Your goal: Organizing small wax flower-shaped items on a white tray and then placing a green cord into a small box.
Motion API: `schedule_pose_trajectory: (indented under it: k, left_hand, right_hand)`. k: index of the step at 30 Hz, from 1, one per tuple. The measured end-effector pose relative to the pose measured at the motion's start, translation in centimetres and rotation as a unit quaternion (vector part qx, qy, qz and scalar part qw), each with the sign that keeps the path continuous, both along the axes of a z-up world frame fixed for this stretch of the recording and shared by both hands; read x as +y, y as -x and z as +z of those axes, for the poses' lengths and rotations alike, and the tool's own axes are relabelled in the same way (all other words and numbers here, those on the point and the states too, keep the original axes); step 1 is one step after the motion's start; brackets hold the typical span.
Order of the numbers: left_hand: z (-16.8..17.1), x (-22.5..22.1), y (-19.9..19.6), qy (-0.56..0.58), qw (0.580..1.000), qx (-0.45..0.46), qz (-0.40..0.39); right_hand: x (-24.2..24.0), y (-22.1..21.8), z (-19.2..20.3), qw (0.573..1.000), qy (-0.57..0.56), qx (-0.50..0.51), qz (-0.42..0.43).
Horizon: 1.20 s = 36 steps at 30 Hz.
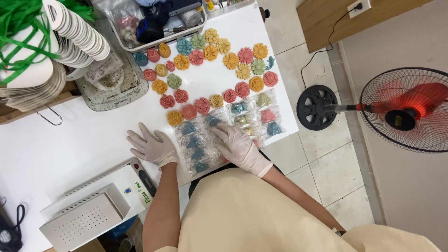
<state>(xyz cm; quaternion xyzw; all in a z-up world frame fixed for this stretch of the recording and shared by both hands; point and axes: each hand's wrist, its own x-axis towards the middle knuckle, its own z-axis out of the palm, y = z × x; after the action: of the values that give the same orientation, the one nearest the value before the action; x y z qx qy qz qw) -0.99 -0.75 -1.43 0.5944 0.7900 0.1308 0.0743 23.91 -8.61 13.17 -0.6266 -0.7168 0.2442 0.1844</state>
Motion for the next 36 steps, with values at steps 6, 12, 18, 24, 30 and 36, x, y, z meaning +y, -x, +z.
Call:
schedule_pose_trajectory:
  k: [6, 12, 18, 24, 30, 36]
  left_hand:
    - [-0.6, -0.2, 0.4, -0.008, 1.0, -0.007, -0.003]
    - [-1.2, -0.1, 0.8, -0.012, 1.0, -0.028, -0.002]
    - [-0.4, -0.3, 0.9, -0.016, 0.999, -0.041, -0.001]
    - [-0.9, -0.3, 0.9, -0.021, 0.999, -0.038, 0.004]
    - [-0.8, -0.1, 0.7, -0.022, 0.999, -0.029, 0.007]
    - [-0.4, -0.2, 0.2, -0.03, 1.0, -0.006, 0.008]
  right_hand:
    - [-3.2, 0.6, -0.8, 0.999, 0.019, -0.013, -0.039]
    - [-5.2, 1.5, -0.5, 0.996, -0.002, -0.045, -0.074]
    - [-5.1, 1.6, 1.6, 0.989, 0.042, -0.101, -0.099]
    - [-4.8, 1.4, -0.3, 0.986, 0.043, -0.134, -0.088]
    - [-3.9, 0.8, -1.6, 0.996, 0.03, -0.079, -0.042]
    - [-1.9, -1.1, -1.8, 0.996, 0.058, -0.051, -0.043]
